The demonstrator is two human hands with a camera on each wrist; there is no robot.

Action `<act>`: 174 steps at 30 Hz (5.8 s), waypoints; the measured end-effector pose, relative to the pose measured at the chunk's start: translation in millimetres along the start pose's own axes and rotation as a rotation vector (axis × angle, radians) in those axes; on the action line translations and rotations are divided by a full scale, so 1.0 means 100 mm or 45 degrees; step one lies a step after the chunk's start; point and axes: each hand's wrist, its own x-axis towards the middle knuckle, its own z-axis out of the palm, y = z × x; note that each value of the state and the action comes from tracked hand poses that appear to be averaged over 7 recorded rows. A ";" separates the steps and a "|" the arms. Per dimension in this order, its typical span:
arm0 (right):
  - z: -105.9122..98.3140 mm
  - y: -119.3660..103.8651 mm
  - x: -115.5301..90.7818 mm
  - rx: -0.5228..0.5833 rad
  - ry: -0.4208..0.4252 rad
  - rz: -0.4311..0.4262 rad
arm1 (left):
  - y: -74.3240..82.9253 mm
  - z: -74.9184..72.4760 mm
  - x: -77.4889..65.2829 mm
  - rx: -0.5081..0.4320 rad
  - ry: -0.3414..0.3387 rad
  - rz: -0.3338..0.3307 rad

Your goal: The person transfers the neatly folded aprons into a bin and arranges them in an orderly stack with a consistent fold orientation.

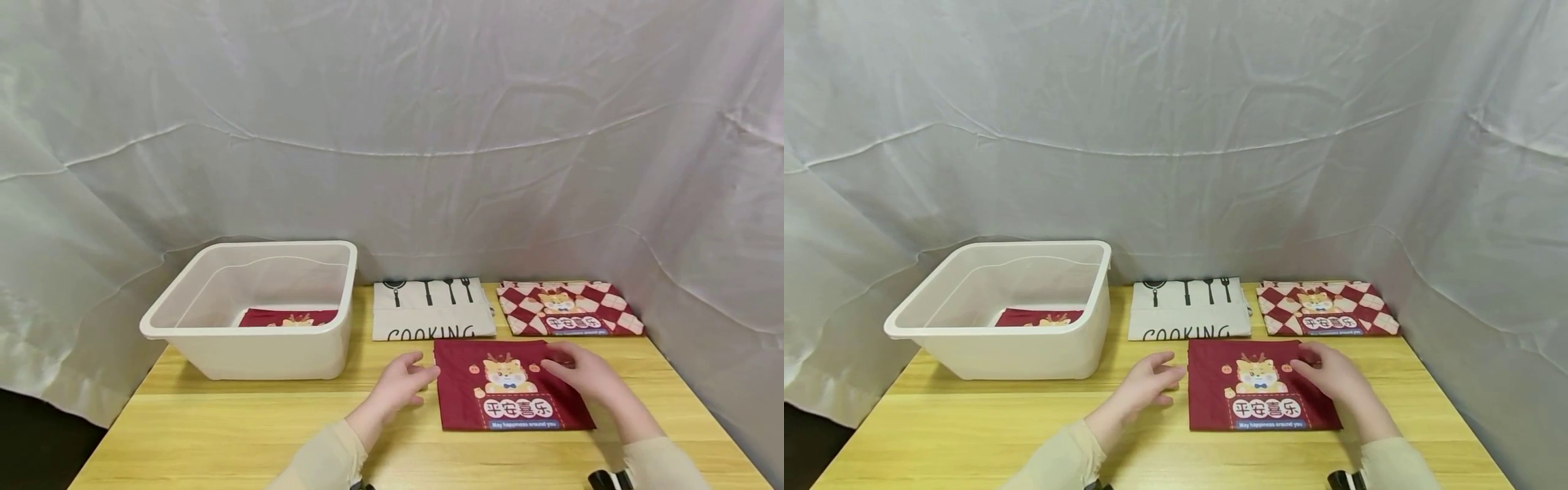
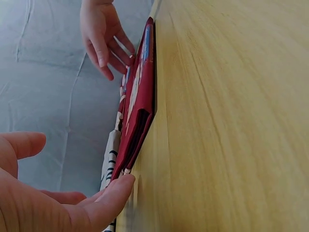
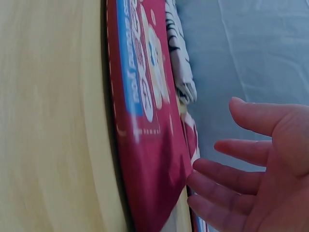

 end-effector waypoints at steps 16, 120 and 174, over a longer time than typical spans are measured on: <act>-0.18 0.26 -0.03 0.221 -0.196 0.286 | -0.03 0.09 0.02 -0.132 -0.006 -0.074; -0.15 0.40 -0.02 1.168 -0.253 0.206 | -0.02 0.11 0.19 -0.339 0.121 -0.063; -0.20 0.46 0.02 1.208 -0.206 0.092 | 0.08 0.11 0.22 -0.323 0.168 -0.059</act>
